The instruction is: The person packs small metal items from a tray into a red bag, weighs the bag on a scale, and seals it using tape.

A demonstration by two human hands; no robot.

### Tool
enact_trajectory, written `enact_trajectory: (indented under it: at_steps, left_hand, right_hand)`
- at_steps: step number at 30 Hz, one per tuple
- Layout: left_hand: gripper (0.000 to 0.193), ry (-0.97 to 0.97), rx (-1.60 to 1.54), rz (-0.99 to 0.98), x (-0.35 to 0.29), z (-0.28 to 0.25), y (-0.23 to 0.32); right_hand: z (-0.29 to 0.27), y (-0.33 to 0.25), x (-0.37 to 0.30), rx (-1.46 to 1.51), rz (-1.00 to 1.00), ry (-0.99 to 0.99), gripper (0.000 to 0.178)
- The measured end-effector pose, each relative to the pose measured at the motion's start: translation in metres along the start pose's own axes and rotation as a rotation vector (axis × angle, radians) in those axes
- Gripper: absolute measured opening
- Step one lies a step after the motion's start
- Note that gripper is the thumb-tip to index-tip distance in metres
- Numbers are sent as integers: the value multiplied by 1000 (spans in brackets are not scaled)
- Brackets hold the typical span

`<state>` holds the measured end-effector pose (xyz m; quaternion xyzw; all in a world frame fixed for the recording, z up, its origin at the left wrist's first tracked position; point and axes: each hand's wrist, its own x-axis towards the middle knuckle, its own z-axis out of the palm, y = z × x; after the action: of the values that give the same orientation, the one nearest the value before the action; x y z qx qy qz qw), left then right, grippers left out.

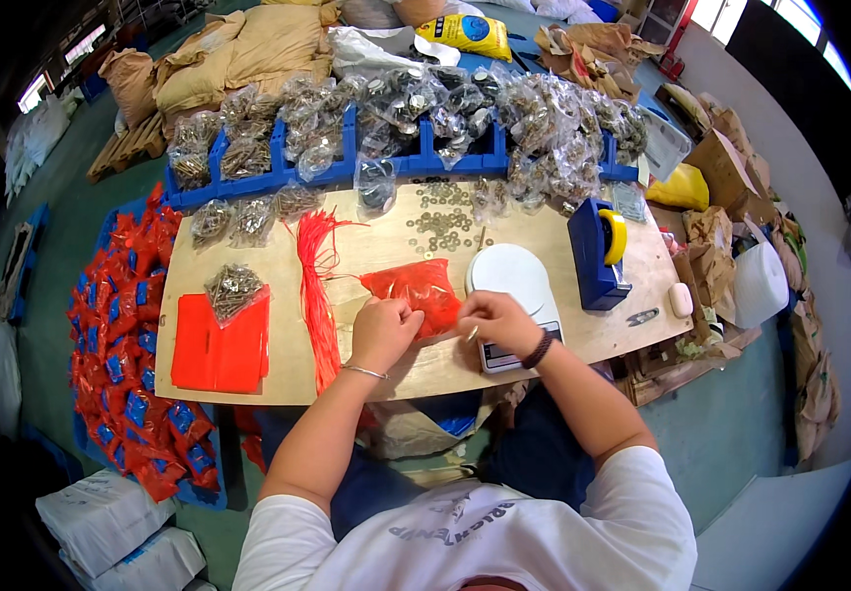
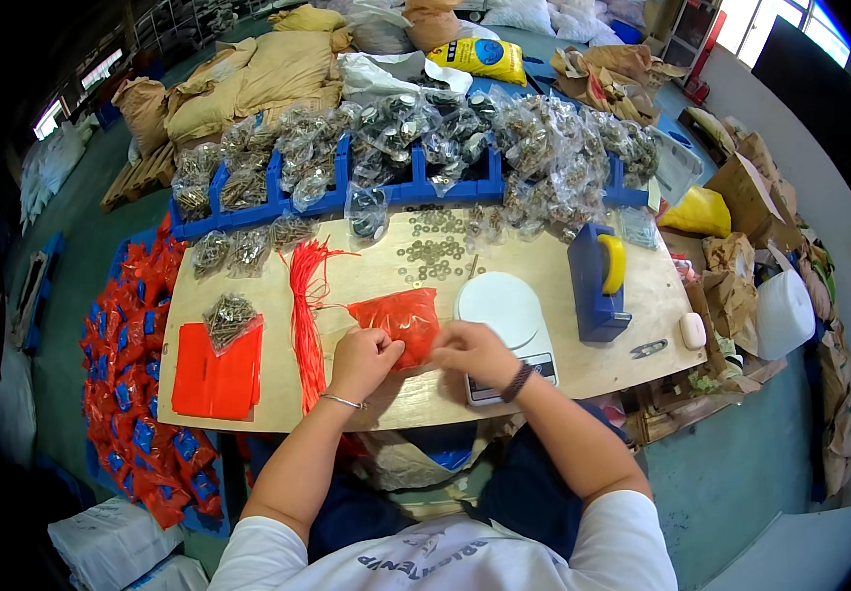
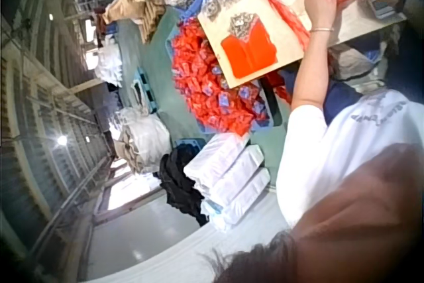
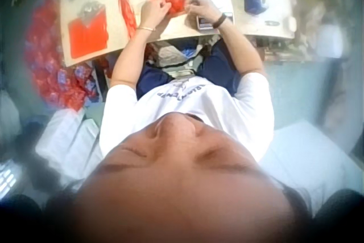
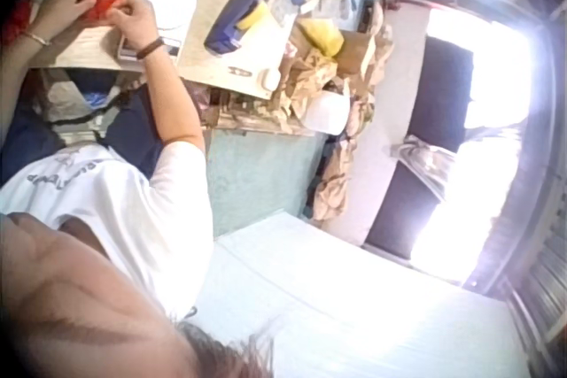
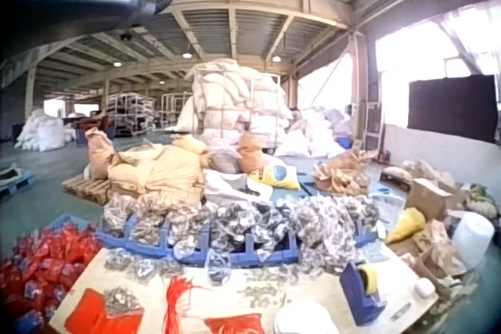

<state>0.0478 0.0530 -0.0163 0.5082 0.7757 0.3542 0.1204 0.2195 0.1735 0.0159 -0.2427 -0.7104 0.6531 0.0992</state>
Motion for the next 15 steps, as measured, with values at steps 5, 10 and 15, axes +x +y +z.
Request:
enact_trajectory:
  at_steps: [5, 10, 15]
  left_hand:
    - [25, -2, 18, 19, -1, 0, 2]
    - [27, 40, 0, 50, -3, 4, -3]
    - [27, -15, 15, 18, -2, 0, 5]
  right_hand:
    - [29, 2, 12, -309, -43, 237, 13]
    - [29, 22, 23, -696, -140, 380, 20]
    - [26, 15, 20, -854, -157, 476, 24]
